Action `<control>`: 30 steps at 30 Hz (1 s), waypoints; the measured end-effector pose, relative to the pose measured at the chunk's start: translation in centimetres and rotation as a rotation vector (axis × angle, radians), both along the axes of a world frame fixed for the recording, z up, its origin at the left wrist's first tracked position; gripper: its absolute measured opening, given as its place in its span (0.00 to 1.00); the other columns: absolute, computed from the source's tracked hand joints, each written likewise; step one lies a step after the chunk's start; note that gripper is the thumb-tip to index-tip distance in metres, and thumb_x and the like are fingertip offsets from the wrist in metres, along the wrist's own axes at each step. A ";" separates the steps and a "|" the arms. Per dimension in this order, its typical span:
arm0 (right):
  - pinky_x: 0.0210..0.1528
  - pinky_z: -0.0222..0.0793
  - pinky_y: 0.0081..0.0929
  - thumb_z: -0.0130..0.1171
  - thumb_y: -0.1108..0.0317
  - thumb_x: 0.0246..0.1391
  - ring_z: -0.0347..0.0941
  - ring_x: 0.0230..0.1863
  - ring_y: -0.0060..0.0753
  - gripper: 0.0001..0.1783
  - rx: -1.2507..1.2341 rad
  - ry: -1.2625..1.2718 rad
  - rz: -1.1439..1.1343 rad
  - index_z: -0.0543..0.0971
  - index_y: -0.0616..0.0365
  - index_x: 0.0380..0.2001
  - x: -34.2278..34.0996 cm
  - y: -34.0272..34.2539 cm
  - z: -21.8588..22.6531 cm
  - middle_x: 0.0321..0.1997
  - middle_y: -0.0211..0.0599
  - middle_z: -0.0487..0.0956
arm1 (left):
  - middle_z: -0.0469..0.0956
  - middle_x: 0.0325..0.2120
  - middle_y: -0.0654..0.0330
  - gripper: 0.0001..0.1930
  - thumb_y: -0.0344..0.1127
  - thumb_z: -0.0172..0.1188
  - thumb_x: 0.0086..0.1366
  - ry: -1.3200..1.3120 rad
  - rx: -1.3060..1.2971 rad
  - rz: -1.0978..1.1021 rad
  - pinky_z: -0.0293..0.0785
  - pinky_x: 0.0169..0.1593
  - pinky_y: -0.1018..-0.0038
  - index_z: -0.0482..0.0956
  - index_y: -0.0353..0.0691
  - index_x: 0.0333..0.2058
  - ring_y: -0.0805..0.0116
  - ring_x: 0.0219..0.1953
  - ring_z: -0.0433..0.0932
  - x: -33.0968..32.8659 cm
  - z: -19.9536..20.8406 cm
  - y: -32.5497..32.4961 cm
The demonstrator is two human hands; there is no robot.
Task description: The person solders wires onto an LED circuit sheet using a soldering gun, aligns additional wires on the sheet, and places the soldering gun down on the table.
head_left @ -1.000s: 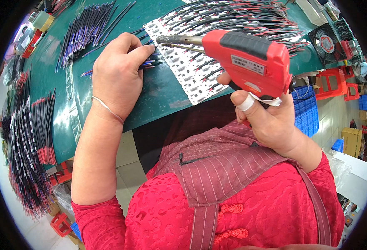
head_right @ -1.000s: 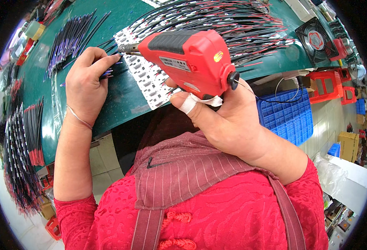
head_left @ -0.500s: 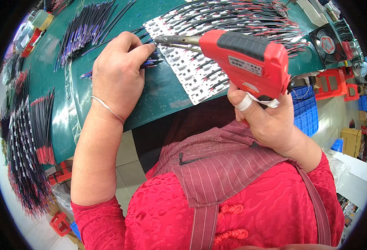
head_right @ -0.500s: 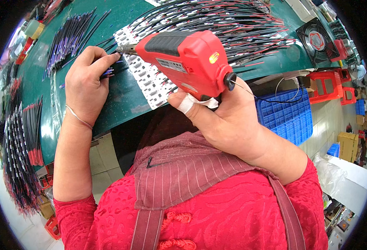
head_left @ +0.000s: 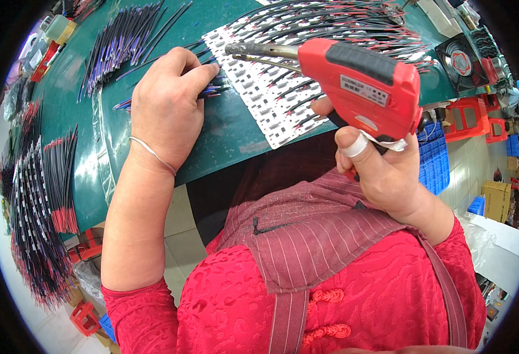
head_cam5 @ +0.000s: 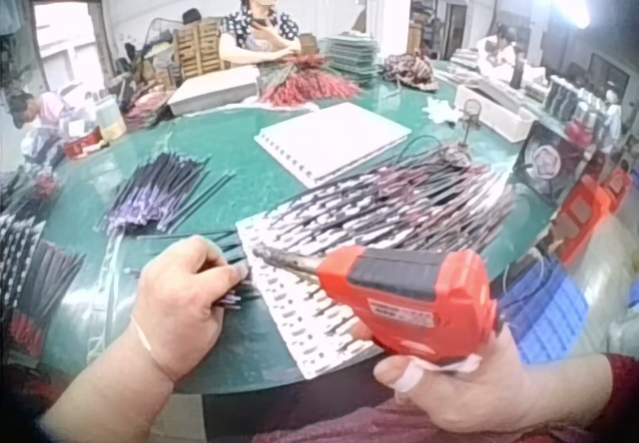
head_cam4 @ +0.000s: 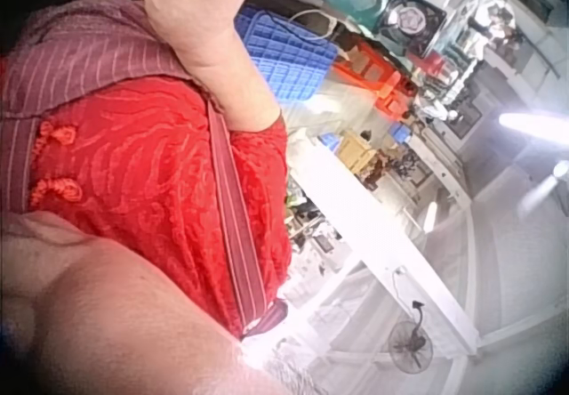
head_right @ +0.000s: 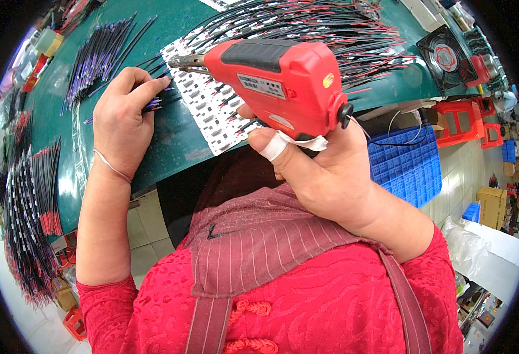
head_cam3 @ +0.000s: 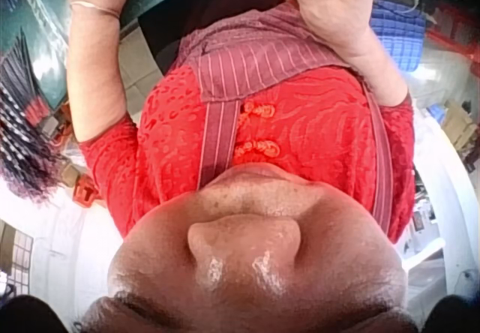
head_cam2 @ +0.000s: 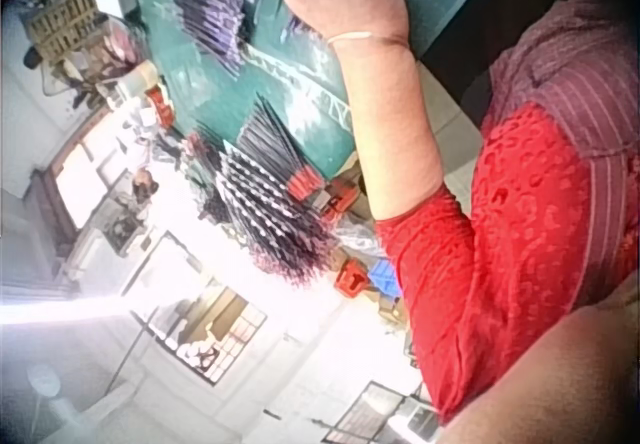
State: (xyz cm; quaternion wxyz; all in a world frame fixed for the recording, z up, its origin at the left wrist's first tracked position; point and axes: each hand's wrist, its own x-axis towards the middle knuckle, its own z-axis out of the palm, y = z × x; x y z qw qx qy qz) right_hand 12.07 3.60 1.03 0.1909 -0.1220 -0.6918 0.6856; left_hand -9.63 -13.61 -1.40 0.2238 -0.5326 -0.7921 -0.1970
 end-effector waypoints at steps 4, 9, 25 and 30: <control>0.28 0.67 0.15 0.64 0.74 0.59 0.72 0.29 0.11 0.14 -0.048 -0.016 -0.004 0.79 0.62 0.49 0.1 -0.1 0.1 0.41 0.32 0.83 | 0.76 0.31 0.61 0.18 0.19 0.65 0.41 -0.011 0.006 -0.003 0.77 0.39 0.66 0.85 0.43 0.34 0.59 0.35 0.79 -0.1 -0.1 0.0; 0.24 0.68 0.20 0.60 0.70 0.63 0.69 0.24 0.17 0.15 0.102 -0.073 0.079 0.75 0.63 0.51 0.4 0.8 -0.3 0.45 0.41 0.79 | 0.78 0.31 0.61 0.18 0.18 0.64 0.41 -0.060 0.035 0.002 0.77 0.40 0.66 0.86 0.43 0.34 0.59 0.36 0.79 -0.3 -0.1 0.0; 0.25 0.69 0.17 0.59 0.70 0.63 0.69 0.25 0.15 0.15 0.144 -0.075 0.079 0.75 0.61 0.52 0.3 0.4 -0.6 0.45 0.38 0.80 | 0.78 0.30 0.61 0.13 0.18 0.60 0.48 -0.103 0.085 -0.056 0.77 0.39 0.68 0.85 0.43 0.31 0.59 0.35 0.79 -0.9 -0.2 0.1; 0.25 0.69 0.18 0.59 0.72 0.63 0.69 0.25 0.16 0.13 0.149 -0.032 0.049 0.76 0.62 0.50 0.4 0.3 -0.4 0.44 0.38 0.80 | 0.78 0.30 0.61 0.13 0.18 0.60 0.48 -0.116 0.081 -0.063 0.77 0.39 0.67 0.85 0.43 0.31 0.59 0.35 0.79 -1.0 -0.2 0.0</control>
